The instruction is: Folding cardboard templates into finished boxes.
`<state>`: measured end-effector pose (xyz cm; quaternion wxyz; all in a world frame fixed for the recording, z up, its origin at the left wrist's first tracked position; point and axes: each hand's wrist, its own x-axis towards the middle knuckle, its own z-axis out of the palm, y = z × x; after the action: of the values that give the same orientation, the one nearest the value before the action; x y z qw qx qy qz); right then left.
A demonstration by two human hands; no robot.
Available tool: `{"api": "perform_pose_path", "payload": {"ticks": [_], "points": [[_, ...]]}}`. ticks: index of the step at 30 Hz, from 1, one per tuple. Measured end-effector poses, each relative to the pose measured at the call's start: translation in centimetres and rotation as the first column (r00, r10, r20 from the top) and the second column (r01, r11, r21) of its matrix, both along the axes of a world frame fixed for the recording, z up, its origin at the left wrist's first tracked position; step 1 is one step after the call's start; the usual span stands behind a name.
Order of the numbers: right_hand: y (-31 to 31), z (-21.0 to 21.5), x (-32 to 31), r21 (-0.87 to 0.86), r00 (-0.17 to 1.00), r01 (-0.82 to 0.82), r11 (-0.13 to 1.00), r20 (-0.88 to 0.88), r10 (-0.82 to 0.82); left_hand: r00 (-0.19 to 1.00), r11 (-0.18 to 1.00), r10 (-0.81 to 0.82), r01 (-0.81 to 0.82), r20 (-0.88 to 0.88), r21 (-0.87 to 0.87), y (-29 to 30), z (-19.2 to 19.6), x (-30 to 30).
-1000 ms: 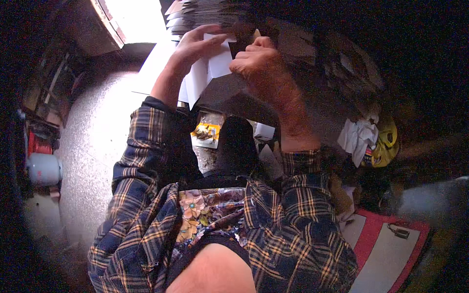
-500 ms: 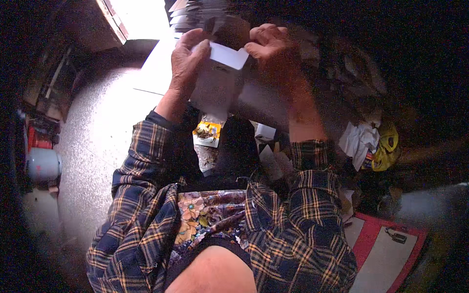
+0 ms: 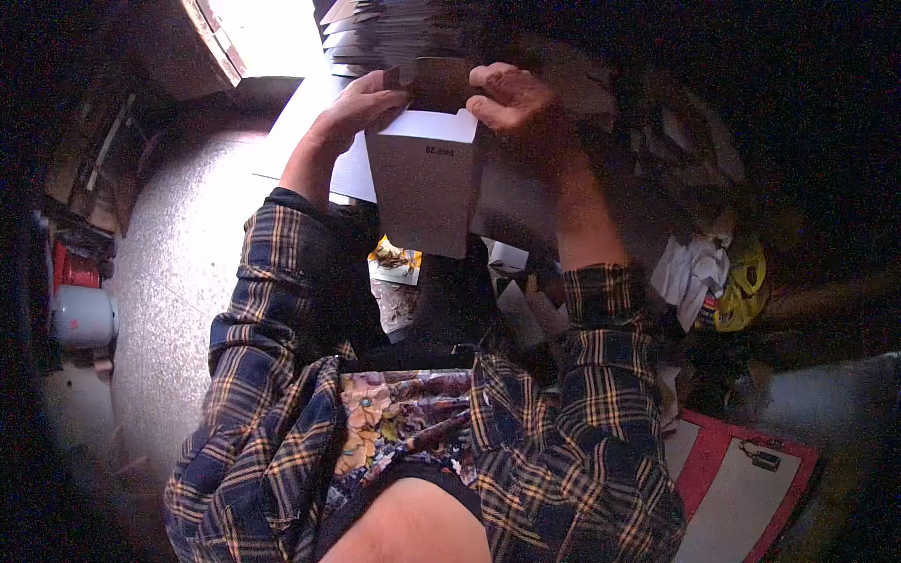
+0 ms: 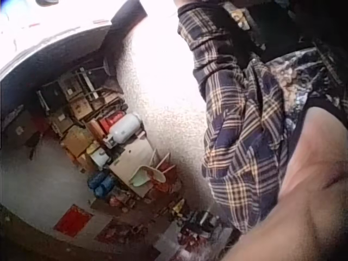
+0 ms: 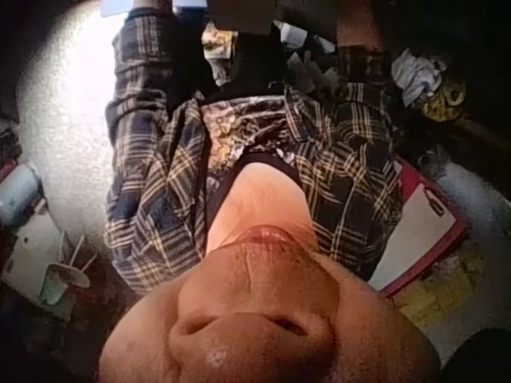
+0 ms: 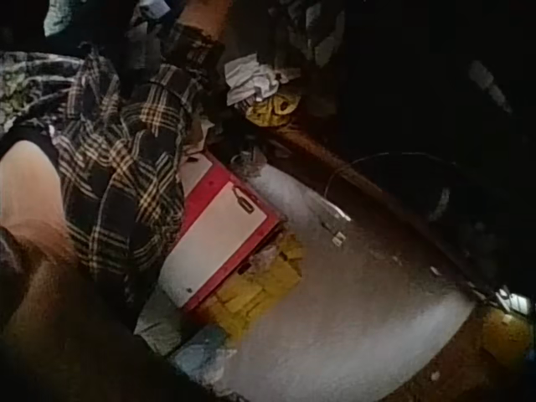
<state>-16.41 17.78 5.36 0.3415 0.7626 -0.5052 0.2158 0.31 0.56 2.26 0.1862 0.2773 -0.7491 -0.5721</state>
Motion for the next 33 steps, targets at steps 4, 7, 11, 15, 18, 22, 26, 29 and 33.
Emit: {"api": "perform_pose_path", "payload": {"ticks": [4, 7, 11, 15, 18, 22, 26, 29, 33], "points": [[-0.1, -1.3, 0.1, 0.017, 0.960, 0.005, 1.000, 0.281, -0.010, 0.979, 0.980, -0.108, 0.134, -0.174, 0.146, 0.2, 0.3, 0.2], [0.3, -1.6, -0.2, 0.094, 0.885, -0.089, 0.992, 0.465, 0.035, 0.980, 0.987, -0.014, 0.045, -0.200, 0.152, 1.1, 0.5, 0.0], [-0.2, -2.3, 1.7, 0.001, 0.537, -0.238, 0.971, 0.834, 0.131, 0.976, 0.980, 0.020, 0.023, -0.215, 0.197, 0.8, 0.6, -0.2], [-0.5, -2.6, 2.1, 0.041, 0.447, -0.156, 0.987, 0.894, 0.034, 0.955, 0.995, 0.073, -0.048, -0.286, 0.092, 1.8, 1.0, -1.6], [-1.1, -2.1, 2.1, 0.071, 0.156, -0.245, 0.967, 0.987, -0.033, 0.933, 0.983, 0.007, -0.073, -0.361, -0.169, 1.4, 0.6, -1.7], [-0.3, -2.9, 1.4, -0.010, 0.204, -0.186, 0.983, 0.978, 0.048, 0.923, 0.973, -0.020, -0.070, -0.384, -0.220, 1.9, 1.1, -2.9], [0.0, -1.8, 3.5, 0.058, 0.230, -0.159, 0.986, 0.973, -0.020, 0.930, 0.893, 0.052, -0.206, -0.364, -0.400, 2.2, -1.1, -2.4], [0.0, -2.9, 3.1, 0.069, 0.345, -0.110, 0.992, 0.938, -0.027, 0.941, 0.830, -0.013, -0.179, -0.338, -0.529, 3.0, -1.0, -2.0], [0.0, -3.7, 3.3, 0.101, 0.390, -0.072, 0.992, 0.919, -0.065, 0.991, 0.743, 0.005, -0.094, -0.135, -0.663, 2.9, -1.6, -1.9]]}}
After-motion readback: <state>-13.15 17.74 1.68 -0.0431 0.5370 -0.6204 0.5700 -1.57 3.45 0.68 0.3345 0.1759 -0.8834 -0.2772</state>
